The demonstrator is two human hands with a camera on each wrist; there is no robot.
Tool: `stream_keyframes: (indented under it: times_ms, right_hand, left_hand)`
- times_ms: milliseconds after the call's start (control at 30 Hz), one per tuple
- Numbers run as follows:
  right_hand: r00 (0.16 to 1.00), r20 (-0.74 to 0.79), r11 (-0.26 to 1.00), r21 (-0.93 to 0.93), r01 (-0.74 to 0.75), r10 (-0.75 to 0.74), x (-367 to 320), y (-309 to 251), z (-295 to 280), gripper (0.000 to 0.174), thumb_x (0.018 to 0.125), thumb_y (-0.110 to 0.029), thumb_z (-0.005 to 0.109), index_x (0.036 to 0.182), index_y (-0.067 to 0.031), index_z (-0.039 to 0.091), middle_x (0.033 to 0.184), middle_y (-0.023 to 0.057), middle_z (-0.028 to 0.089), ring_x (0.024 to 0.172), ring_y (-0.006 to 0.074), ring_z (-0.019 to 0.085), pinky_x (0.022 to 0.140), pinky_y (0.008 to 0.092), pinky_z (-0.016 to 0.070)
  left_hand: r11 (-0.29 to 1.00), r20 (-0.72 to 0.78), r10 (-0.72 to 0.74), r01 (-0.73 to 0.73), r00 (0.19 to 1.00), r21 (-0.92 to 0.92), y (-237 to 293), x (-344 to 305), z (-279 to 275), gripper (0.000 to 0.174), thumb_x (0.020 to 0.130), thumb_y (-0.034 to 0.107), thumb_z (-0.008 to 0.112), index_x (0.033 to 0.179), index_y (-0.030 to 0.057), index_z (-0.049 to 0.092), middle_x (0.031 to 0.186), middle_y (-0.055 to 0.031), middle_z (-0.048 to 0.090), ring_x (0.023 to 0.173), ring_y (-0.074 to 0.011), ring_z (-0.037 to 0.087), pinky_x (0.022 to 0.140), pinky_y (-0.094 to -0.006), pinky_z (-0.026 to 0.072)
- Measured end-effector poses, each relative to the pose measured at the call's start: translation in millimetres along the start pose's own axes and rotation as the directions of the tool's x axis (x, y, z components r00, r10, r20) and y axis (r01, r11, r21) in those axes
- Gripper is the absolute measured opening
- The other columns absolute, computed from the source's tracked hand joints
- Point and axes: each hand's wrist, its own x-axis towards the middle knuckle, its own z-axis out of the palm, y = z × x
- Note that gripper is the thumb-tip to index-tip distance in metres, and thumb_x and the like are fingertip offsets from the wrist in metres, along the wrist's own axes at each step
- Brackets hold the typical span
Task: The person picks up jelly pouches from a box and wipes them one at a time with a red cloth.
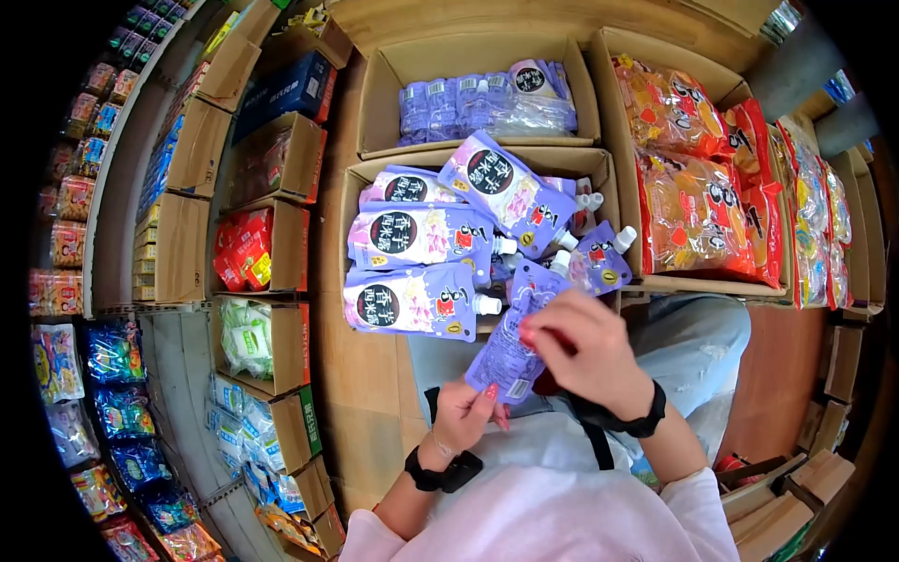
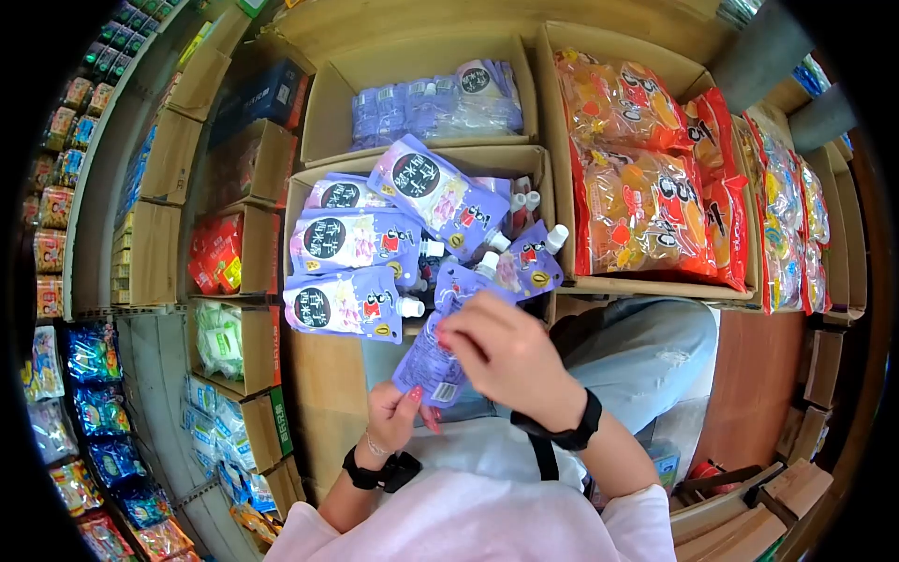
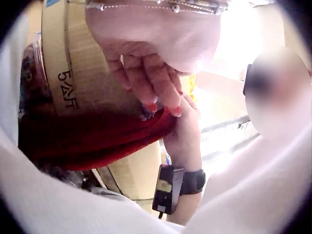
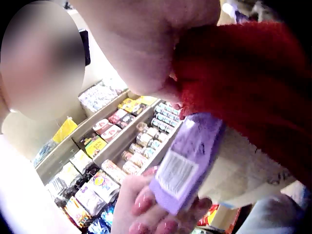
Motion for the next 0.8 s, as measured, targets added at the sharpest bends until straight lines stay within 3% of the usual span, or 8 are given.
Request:
stream_keyframes:
  times_ms: [67, 200, 300, 433, 567, 667, 733, 800]
  right_hand:
    - [0.999, 0.028, 0.999, -0.023, -0.039, 0.039, -5.3, 2.0, 4.3, 0.009, 0.080, 0.001, 0.070, 0.087, -0.0008, 0.065, 0.080, 0.0111, 0.061, 0.073, 0.0294, 0.062, 0.066, 0.0355, 0.0516]
    - [0.976, -0.200, 0.976, -0.179, -0.121, 0.084, 5.5, 28.4, -8.8, 0.008, 0.080, 0.001, 0.070, 0.086, -0.0011, 0.066, 0.080, 0.0119, 0.062, 0.073, 0.0301, 0.063, 0.065, 0.0356, 0.0510]
    - [0.994, -0.061, 0.995, -0.034, -0.096, 0.094, -4.7, -2.1, -3.3, 0.010, 0.078, 0.002, 0.071, 0.086, -0.0011, 0.067, 0.079, 0.0112, 0.062, 0.071, 0.0274, 0.062, 0.063, 0.0334, 0.0509]
    - [0.997, -0.010, 0.994, -0.083, 0.073, -0.074, -21.4, 2.8, 14.4, 0.012, 0.078, 0.002, 0.071, 0.088, -0.0026, 0.067, 0.082, 0.0115, 0.061, 0.071, 0.0274, 0.062, 0.065, 0.0352, 0.0519]
    - [0.967, -0.235, 0.969, -0.197, -0.147, 0.099, -9.2, 25.2, -1.1, 0.009, 0.079, 0.004, 0.069, 0.087, -0.0013, 0.066, 0.081, 0.0116, 0.061, 0.070, 0.0289, 0.062, 0.064, 0.0355, 0.0515]
    - [0.981, -0.165, 0.988, -0.104, -0.118, 0.100, -12.6, 8.0, -0.8, 0.011, 0.077, 0.003, 0.072, 0.085, -0.0030, 0.069, 0.078, 0.0095, 0.063, 0.068, 0.0239, 0.062, 0.061, 0.0318, 0.0498]
    - [0.997, -0.059, 0.998, -0.041, 0.044, -0.047, -24.1, -0.7, 11.3, 0.012, 0.076, 0.004, 0.073, 0.085, -0.0028, 0.069, 0.079, 0.0092, 0.064, 0.068, 0.0232, 0.061, 0.060, 0.0314, 0.0497]
    - [0.995, 0.037, 0.995, -0.038, 0.093, -0.092, -30.8, -10.3, 16.8, 0.009, 0.079, 0.003, 0.069, 0.086, -0.0011, 0.066, 0.078, 0.0116, 0.059, 0.072, 0.0284, 0.061, 0.063, 0.0356, 0.0511]
  left_hand:
    - [0.997, -0.003, -0.032, 0.032, 0.999, -0.068, -0.1, 1.4, -0.6, 0.032, 0.098, 0.004, 0.047, 0.069, -0.0041, 0.057, 0.060, -0.0083, 0.061, 0.052, -0.0163, 0.063, 0.050, -0.0280, 0.0515]
    - [0.998, 0.008, -0.007, 0.008, 1.000, -0.067, 2.4, 0.9, -0.1, 0.034, 0.099, 0.006, 0.047, 0.068, -0.0044, 0.056, 0.059, -0.0087, 0.060, 0.050, -0.0170, 0.062, 0.050, -0.0287, 0.0517]
    - [0.985, -0.018, -0.074, 0.070, 0.997, -0.161, 0.6, 0.9, -2.3, 0.037, 0.100, 0.009, 0.046, 0.066, -0.0034, 0.055, 0.057, -0.0087, 0.059, 0.048, -0.0172, 0.061, 0.050, -0.0293, 0.0512]
    - [0.967, -0.026, -0.155, 0.147, 0.988, -0.207, 8.9, 1.6, -0.7, 0.042, 0.102, 0.013, 0.046, 0.063, -0.0019, 0.054, 0.055, -0.0079, 0.057, 0.046, -0.0173, 0.060, 0.051, -0.0305, 0.0507]
    - [0.973, -0.004, -0.127, 0.124, 0.992, -0.194, 10.5, 1.8, 0.7, 0.042, 0.102, 0.014, 0.046, 0.064, -0.0014, 0.054, 0.054, -0.0075, 0.056, 0.045, -0.0173, 0.060, 0.052, -0.0302, 0.0504]
    - [0.971, -0.012, -0.141, 0.136, 0.990, -0.196, 11.9, 3.1, 1.5, 0.044, 0.103, 0.016, 0.046, 0.063, -0.0009, 0.053, 0.053, -0.0075, 0.056, 0.044, -0.0170, 0.058, 0.052, -0.0296, 0.0500]
    - [0.959, -0.037, -0.176, 0.163, 0.984, -0.233, 11.7, 3.8, 2.0, 0.046, 0.103, 0.018, 0.045, 0.062, -0.0002, 0.053, 0.053, -0.0076, 0.056, 0.043, -0.0167, 0.057, 0.052, -0.0293, 0.0496]
    - [0.961, -0.037, -0.189, 0.177, 0.981, -0.215, 14.0, 4.4, 1.5, 0.047, 0.103, 0.019, 0.045, 0.060, 0.0004, 0.052, 0.053, -0.0079, 0.056, 0.042, -0.0166, 0.056, 0.051, -0.0294, 0.0494]
